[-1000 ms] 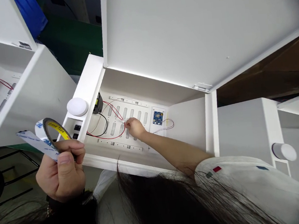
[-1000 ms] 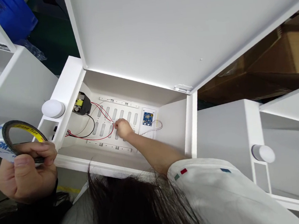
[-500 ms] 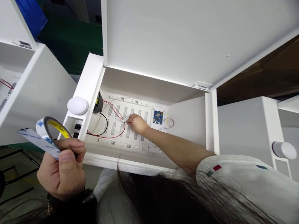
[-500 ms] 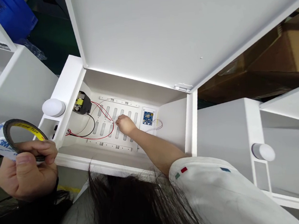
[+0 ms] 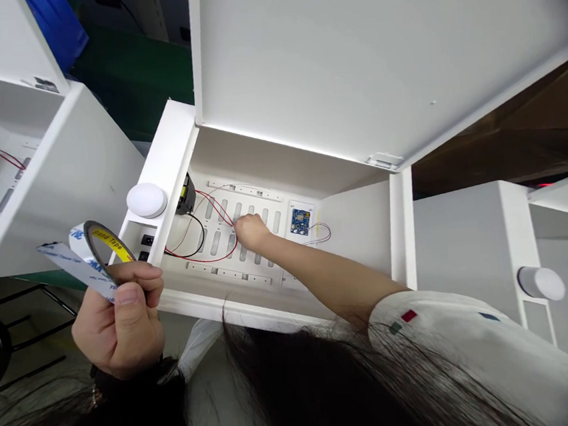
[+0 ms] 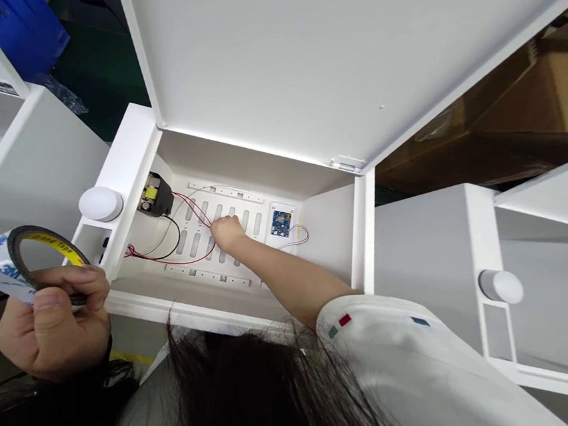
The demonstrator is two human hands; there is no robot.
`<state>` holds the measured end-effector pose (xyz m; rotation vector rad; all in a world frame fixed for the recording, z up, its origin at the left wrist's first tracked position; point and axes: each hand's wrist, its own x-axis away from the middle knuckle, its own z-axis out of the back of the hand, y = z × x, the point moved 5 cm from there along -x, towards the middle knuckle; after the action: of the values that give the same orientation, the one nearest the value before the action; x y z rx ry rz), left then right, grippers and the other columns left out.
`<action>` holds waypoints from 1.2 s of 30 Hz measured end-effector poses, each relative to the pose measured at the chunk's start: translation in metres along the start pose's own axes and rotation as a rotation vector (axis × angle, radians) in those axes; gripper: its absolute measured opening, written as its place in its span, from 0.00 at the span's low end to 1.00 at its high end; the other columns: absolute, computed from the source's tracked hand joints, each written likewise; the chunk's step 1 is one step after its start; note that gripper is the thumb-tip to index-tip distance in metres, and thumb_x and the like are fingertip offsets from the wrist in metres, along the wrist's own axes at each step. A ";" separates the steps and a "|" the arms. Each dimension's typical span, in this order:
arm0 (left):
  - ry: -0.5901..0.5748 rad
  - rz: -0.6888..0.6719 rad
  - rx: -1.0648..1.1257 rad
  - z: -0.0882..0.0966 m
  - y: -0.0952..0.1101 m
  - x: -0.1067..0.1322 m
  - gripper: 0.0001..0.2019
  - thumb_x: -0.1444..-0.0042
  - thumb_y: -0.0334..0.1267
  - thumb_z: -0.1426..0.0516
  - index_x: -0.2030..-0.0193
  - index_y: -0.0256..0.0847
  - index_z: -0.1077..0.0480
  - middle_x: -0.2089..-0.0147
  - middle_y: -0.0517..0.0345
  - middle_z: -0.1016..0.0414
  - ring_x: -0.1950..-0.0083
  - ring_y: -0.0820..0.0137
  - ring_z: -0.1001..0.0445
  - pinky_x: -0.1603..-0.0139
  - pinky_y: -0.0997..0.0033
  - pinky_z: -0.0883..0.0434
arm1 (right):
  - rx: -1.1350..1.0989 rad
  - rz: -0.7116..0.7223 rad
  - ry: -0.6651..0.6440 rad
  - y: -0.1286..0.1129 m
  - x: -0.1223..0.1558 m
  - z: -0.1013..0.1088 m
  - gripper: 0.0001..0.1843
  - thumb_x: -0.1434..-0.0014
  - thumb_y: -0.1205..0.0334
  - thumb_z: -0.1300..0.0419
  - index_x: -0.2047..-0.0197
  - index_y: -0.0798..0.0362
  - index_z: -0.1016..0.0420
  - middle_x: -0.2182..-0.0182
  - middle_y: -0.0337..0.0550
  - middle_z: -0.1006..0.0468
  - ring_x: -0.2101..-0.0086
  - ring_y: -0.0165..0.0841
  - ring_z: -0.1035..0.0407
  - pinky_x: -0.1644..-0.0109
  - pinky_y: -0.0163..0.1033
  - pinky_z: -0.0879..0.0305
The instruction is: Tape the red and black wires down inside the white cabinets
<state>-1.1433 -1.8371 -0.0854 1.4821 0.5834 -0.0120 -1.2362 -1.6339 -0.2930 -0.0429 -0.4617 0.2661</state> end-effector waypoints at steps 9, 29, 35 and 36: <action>-0.005 0.001 0.007 -0.001 0.002 0.001 0.08 0.45 0.33 0.45 0.69 0.33 0.26 0.81 0.59 0.37 0.81 0.75 0.40 0.81 0.68 0.46 | -0.024 -0.032 0.015 0.002 -0.002 -0.005 0.11 0.48 0.75 0.43 0.62 0.63 0.22 0.64 0.62 0.21 0.60 0.47 0.27 0.58 0.43 0.35; -0.020 -0.054 -0.044 -0.001 0.002 -0.004 0.08 0.46 0.37 0.45 0.71 0.36 0.27 0.83 0.61 0.37 0.83 0.73 0.39 0.85 0.72 0.47 | -0.004 0.385 0.105 0.022 0.013 -0.003 0.14 0.37 0.68 0.48 0.65 0.61 0.21 0.64 0.53 0.22 0.58 0.38 0.32 0.52 0.38 0.41; 0.012 -0.109 -0.037 -0.001 0.001 -0.004 0.09 0.47 0.36 0.45 0.72 0.36 0.27 0.84 0.62 0.38 0.85 0.73 0.40 0.86 0.73 0.48 | 0.171 0.540 0.074 0.018 0.006 -0.003 0.12 0.37 0.72 0.49 0.64 0.61 0.23 0.63 0.53 0.24 0.58 0.39 0.34 0.51 0.41 0.41; 0.023 -0.114 -0.036 -0.001 0.000 -0.003 0.09 0.48 0.36 0.45 0.72 0.35 0.26 0.84 0.62 0.38 0.85 0.74 0.40 0.86 0.73 0.48 | 0.185 0.564 0.066 0.018 0.005 -0.002 0.12 0.38 0.73 0.49 0.64 0.61 0.23 0.63 0.53 0.24 0.58 0.38 0.34 0.51 0.42 0.41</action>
<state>-1.1465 -1.8369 -0.0838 1.4144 0.6824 -0.0730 -1.2352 -1.6148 -0.2948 -0.0003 -0.3495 0.8576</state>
